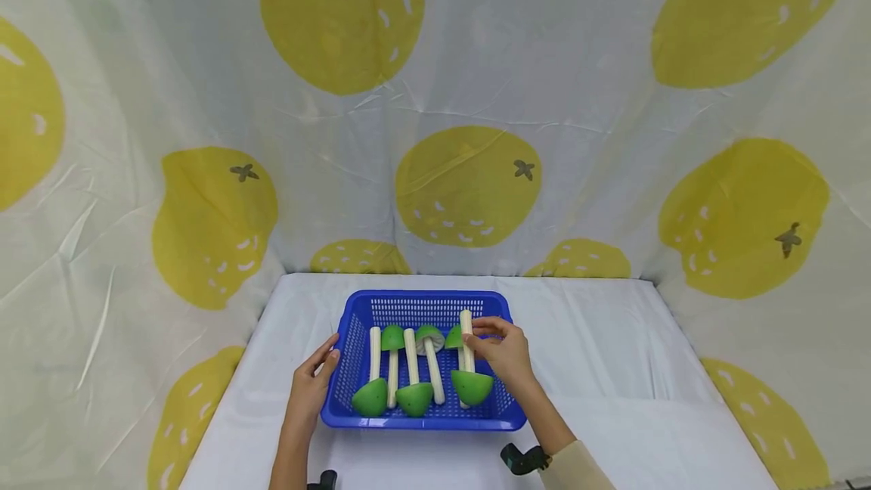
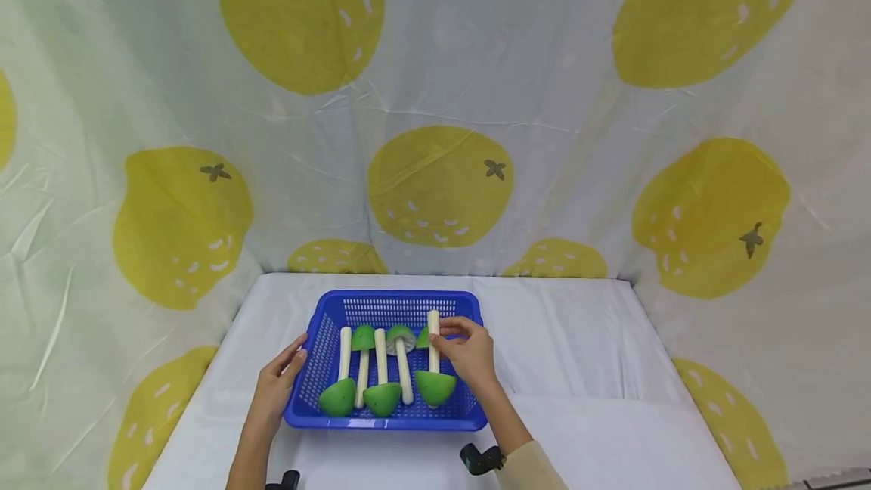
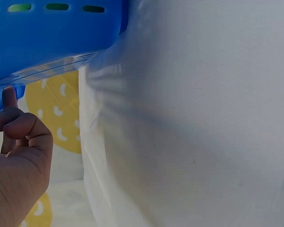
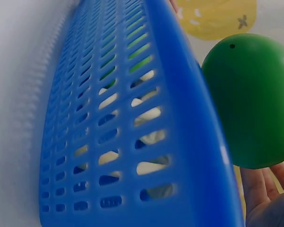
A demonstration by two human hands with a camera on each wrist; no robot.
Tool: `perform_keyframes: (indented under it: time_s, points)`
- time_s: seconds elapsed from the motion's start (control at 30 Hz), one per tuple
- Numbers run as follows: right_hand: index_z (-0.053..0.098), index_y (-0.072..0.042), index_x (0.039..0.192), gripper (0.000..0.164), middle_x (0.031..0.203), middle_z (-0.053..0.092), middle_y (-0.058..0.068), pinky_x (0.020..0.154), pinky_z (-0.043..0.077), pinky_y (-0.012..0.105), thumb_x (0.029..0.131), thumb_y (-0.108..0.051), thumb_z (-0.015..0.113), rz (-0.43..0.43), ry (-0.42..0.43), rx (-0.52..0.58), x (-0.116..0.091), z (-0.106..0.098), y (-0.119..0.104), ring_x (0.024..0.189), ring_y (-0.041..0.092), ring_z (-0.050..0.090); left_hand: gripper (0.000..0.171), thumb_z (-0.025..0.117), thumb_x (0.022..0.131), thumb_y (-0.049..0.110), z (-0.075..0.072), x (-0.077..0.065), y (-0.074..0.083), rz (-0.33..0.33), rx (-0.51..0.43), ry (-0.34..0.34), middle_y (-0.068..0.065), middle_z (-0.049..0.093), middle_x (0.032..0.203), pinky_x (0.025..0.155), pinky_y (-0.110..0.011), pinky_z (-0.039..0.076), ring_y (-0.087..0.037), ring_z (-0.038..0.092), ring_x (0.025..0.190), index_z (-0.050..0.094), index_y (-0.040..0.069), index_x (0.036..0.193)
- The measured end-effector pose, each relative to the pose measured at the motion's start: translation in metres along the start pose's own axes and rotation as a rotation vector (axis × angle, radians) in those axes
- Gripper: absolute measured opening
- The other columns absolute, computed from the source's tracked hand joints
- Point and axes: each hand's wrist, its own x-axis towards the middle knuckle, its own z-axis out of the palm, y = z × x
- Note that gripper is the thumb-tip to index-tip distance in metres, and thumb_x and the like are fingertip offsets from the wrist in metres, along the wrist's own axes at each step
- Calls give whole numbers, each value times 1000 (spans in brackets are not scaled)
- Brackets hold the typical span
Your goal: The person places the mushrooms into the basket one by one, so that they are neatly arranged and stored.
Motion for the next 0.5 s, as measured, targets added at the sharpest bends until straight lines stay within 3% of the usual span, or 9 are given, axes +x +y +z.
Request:
perform_keyframes:
  time_s: [0.2,0.37,0.5]
  points:
    - [74,-6,115,32,103,71,15,68,63,41,85,-11,85,-28,-21,-34,2,9,5,79,20,74,54,58,102,54,1,0,0,3,4,0,-16,54,147,115,-60,39,-37,46,143,56,28,149]
    - [74,-8,116,32,103,71,14,66,63,39,85,-13,85,-33,-33,-73,4,16,9,76,19,74,55,59,101,53,0,1,1,9,2,-2,-17,52,150,118,-63,33,-39,42,145,56,27,150]
    - [74,-8,116,32,101,71,13,70,63,45,85,-12,84,-19,-38,-90,4,21,10,75,19,73,55,59,101,53,0,0,0,7,2,-1,-17,52,150,118,-63,33,-39,42,145,56,26,149]
